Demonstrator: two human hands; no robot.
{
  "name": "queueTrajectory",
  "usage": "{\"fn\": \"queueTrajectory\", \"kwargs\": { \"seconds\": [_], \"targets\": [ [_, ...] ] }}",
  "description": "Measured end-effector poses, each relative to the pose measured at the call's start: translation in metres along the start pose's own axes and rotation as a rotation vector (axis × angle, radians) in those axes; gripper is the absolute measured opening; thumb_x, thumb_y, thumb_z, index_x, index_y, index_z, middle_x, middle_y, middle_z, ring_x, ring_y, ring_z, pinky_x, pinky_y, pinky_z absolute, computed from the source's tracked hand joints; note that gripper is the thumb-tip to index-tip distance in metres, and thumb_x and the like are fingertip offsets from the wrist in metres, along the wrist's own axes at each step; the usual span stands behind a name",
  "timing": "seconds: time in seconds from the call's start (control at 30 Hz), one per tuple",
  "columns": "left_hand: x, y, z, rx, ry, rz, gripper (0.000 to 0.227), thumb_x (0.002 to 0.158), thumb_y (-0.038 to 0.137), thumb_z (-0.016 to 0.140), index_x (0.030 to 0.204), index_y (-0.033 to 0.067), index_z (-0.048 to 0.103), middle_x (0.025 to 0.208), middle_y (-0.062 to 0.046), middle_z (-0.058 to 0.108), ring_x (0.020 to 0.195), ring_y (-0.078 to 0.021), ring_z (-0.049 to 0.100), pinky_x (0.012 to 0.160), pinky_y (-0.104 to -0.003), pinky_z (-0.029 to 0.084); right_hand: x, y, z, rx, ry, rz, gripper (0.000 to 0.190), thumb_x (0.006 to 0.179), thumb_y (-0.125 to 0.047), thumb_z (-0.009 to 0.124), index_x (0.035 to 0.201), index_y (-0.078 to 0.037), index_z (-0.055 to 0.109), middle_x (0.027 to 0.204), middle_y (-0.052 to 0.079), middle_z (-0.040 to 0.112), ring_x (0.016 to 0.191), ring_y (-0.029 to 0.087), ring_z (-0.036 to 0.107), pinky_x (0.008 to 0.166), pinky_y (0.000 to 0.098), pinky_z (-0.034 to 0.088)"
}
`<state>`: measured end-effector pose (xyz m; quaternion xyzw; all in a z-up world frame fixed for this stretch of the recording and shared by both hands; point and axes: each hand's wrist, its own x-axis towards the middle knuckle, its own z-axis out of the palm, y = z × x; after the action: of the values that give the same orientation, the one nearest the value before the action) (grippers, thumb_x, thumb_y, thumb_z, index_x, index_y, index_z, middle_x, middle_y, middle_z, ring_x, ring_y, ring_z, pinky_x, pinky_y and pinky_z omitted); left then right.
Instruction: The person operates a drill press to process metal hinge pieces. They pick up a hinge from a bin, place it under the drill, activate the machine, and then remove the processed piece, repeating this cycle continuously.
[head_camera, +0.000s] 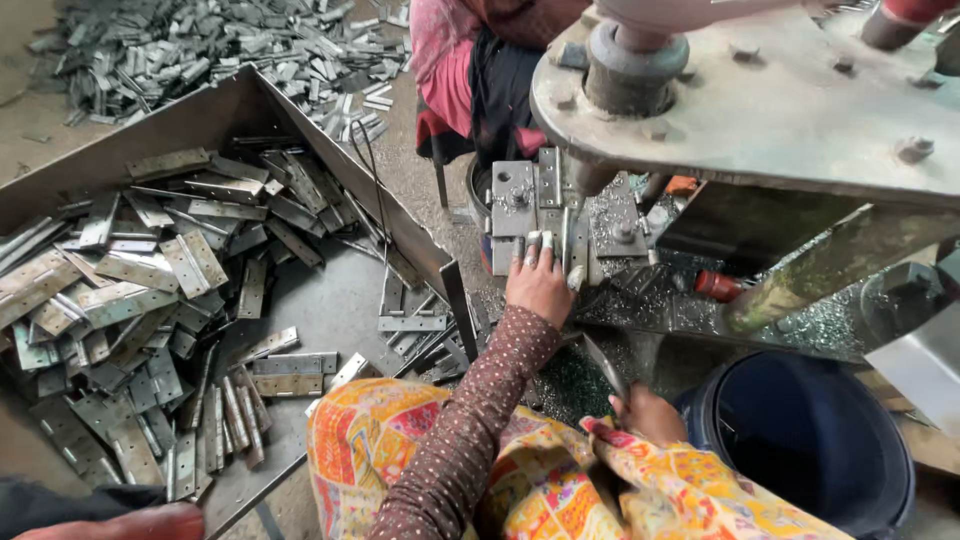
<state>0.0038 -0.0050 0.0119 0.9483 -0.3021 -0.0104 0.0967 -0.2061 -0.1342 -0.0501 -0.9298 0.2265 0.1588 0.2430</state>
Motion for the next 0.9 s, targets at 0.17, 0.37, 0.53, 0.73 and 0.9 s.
{"fn": "queueTrajectory", "kwargs": {
  "seconds": [0.17,0.37,0.53,0.73,0.9],
  "targets": [
    [0.015,-0.003,0.009,0.123,0.082,0.046,0.03,0.097,0.024,0.055,0.114,0.0027,0.068,0.142,-0.02,0.052,0.134,-0.0346,0.047,0.116,-0.054,0.03,0.041,-0.006,-0.047,-0.183,0.048,0.003,0.047,0.079,-0.049,0.073,0.096,-0.007,0.061,0.082,0.02,0.072,0.083,0.039,0.072,0.072,0.049,0.056],
    [0.048,-0.01,0.022,0.09,0.033,0.011,0.03,0.099,0.025,0.052,0.114,0.0037,0.069,0.14,-0.019,0.053,0.132,-0.0328,0.05,0.116,-0.053,0.031,0.028,-0.017,-0.042,-0.183,0.102,0.002,0.042,0.081,-0.044,0.073,0.095,-0.006,0.061,0.081,0.02,0.072,0.084,0.039,0.071,0.072,0.0486,0.055],
    [0.029,-0.01,0.02,0.04,0.085,0.06,0.032,0.09,0.025,0.058,0.113,0.0051,0.069,0.14,-0.019,0.053,0.132,-0.0328,0.049,0.111,-0.052,0.035,-0.01,-0.019,-0.019,0.054,0.065,0.047,0.039,0.082,-0.04,0.073,0.095,-0.005,0.06,0.08,0.021,0.072,0.084,0.04,0.071,0.072,0.0483,0.054],
    [0.028,-0.009,0.021,0.08,0.112,0.059,0.025,0.097,0.021,0.055,0.111,0.007,0.072,0.145,-0.018,0.053,0.131,-0.0313,0.055,0.118,-0.051,0.032,0.037,-0.017,-0.051,-0.167,-0.007,0.023,0.051,0.082,-0.052,0.072,0.098,-0.006,0.056,0.081,0.019,0.071,0.078,0.035,0.073,0.07,0.0447,0.058],
    [0.063,-0.006,0.027,0.023,0.02,0.014,0.028,0.097,0.019,0.05,0.114,0.0065,0.069,0.145,-0.016,0.051,0.128,-0.0312,0.055,0.116,-0.054,0.029,0.043,-0.002,-0.045,-0.167,-0.035,-0.038,0.047,0.084,-0.052,0.067,0.09,-0.006,0.061,0.077,0.015,0.075,0.075,0.033,0.074,0.069,0.046,0.056]
  ]
}}
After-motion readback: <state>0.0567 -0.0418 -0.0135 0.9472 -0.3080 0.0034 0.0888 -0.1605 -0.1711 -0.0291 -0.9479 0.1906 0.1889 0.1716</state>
